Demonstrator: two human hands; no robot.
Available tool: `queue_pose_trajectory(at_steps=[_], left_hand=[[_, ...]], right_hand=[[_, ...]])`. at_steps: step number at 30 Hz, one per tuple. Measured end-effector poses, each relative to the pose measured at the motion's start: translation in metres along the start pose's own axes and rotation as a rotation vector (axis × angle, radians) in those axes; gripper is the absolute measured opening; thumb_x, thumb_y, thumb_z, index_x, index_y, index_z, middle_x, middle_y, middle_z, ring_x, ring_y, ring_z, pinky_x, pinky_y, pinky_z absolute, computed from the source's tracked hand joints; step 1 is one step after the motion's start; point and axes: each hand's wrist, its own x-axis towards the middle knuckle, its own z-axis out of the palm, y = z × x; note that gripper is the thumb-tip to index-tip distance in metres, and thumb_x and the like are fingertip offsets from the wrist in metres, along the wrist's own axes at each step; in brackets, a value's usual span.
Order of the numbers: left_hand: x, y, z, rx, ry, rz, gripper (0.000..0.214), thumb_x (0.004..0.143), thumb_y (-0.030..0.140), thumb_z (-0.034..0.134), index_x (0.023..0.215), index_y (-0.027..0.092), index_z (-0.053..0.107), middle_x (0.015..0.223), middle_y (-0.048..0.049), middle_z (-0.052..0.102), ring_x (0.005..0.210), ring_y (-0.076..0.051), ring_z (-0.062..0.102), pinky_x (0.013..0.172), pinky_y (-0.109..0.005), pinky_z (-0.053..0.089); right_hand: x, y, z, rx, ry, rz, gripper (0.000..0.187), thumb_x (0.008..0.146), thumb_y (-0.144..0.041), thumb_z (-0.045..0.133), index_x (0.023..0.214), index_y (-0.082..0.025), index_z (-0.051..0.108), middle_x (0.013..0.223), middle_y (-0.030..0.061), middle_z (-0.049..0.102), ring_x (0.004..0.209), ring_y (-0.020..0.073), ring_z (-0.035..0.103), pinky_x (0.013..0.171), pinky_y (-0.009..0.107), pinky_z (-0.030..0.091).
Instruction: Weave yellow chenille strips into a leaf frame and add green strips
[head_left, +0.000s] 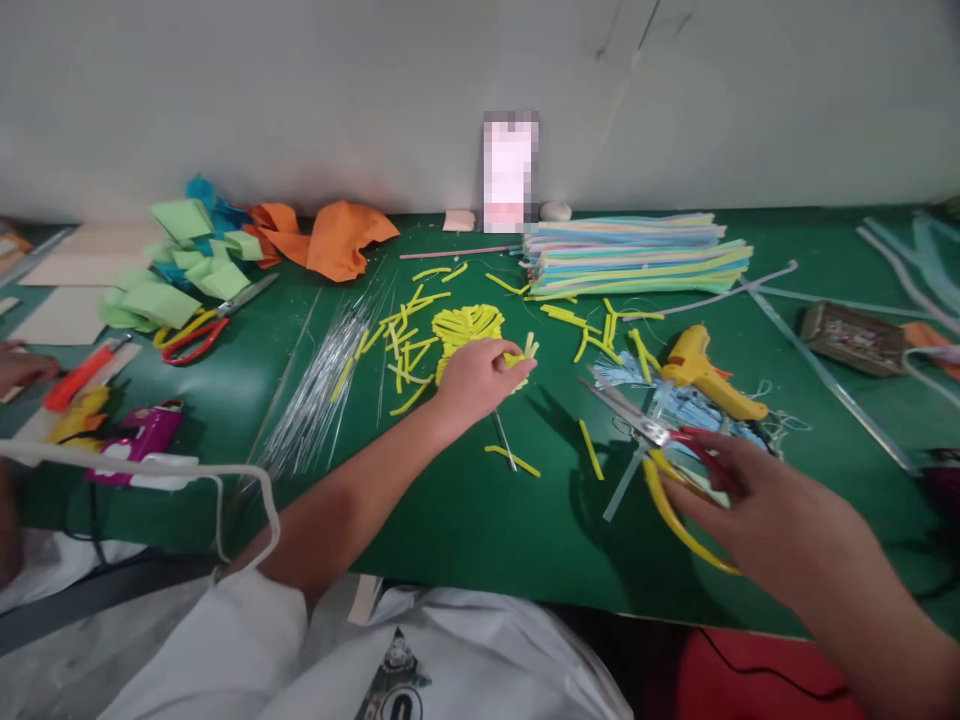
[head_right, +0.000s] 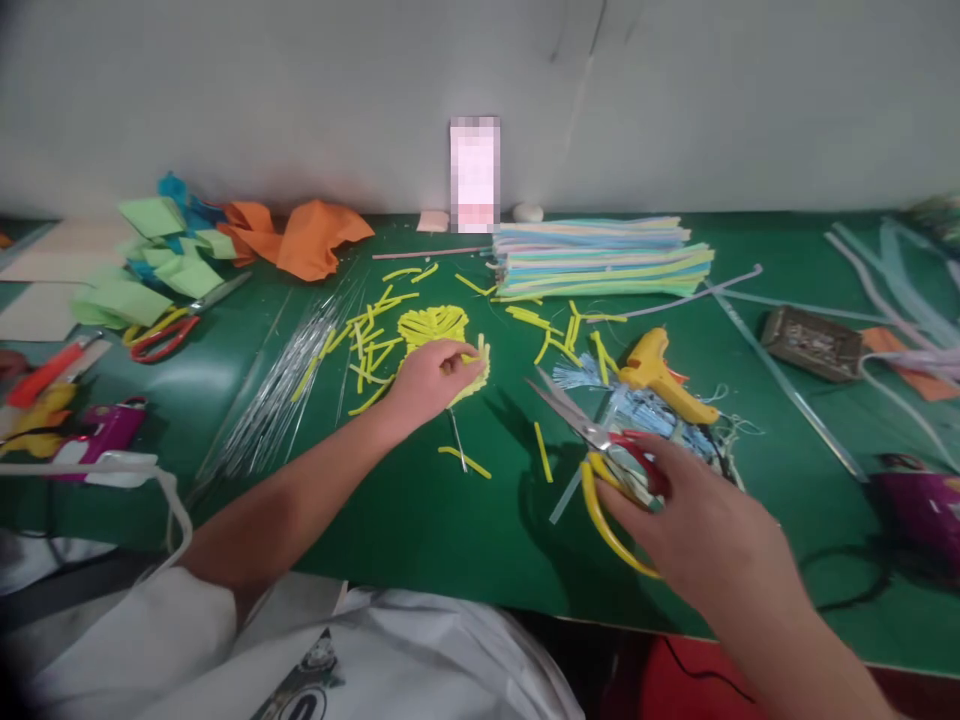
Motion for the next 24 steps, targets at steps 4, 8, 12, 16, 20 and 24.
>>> queue_pose_trajectory(at_steps=[4,8,12,16,20,24], left_hand=[[0.015,-0.002,0.003,-0.099,-0.045,-0.067,0.037,0.076,0.048,0.071,0.097,0.018,0.072,0.072,-0.0018,0.066,0.064,-0.014,0.057,0.060,-0.028,0.042],[0.028,-0.007,0.005,-0.287,-0.129,-0.032,0.023,0.080,0.038,0.065,0.080,0.016,0.071,0.073,-0.0020,0.066,0.065,-0.012,0.057,0.062,-0.026,0.042],[0.033,-0.007,0.003,-0.396,-0.124,-0.031,0.023,0.075,0.036,0.069,0.082,0.014,0.068,0.073,-0.0011,0.062,0.063,-0.010,0.052,0.061,-0.025,0.041],[0.038,-0.001,-0.002,-0.363,-0.265,-0.043,0.033,0.070,0.037,0.074,0.095,0.016,0.071,0.070,0.0006,0.059,0.061,-0.010,0.050,0.060,-0.025,0.040],[0.045,0.004,-0.004,-0.307,-0.341,-0.016,0.022,0.075,0.037,0.070,0.081,0.015,0.072,0.069,-0.0013,0.063,0.063,-0.012,0.055,0.062,-0.027,0.041],[0.048,0.002,0.000,-0.420,-0.343,-0.059,0.017,0.077,0.031,0.068,0.078,0.014,0.071,0.072,-0.0021,0.067,0.065,-0.011,0.058,0.066,-0.026,0.044]], right_hand=[[0.048,-0.086,-0.018,0.019,-0.209,-0.062,0.051,0.082,-0.058,0.054,0.121,-0.026,0.060,0.091,0.0075,0.073,0.074,0.0300,0.069,0.061,0.037,0.045],[0.053,-0.103,-0.022,0.024,-0.210,-0.107,0.050,0.082,-0.057,0.054,0.120,-0.025,0.060,0.103,0.0087,0.072,0.085,0.0320,0.069,0.062,0.037,0.045],[0.053,-0.101,-0.020,0.008,-0.175,-0.120,0.050,0.082,-0.053,0.058,0.121,-0.022,0.059,0.101,0.0101,0.072,0.086,0.0323,0.069,0.062,0.036,0.045],[0.053,-0.096,-0.023,-0.012,-0.193,-0.105,0.050,0.084,-0.056,0.054,0.120,-0.022,0.059,0.098,0.0114,0.072,0.077,0.0328,0.069,0.057,0.037,0.044],[0.054,-0.090,-0.028,-0.044,-0.233,-0.071,0.051,0.083,-0.057,0.055,0.119,-0.022,0.060,0.093,0.0139,0.072,0.071,0.0341,0.068,0.054,0.038,0.043],[0.061,-0.091,-0.029,-0.063,-0.200,-0.037,0.049,0.084,-0.056,0.054,0.121,-0.024,0.058,0.101,0.0129,0.072,0.080,0.0365,0.069,0.058,0.040,0.044]])
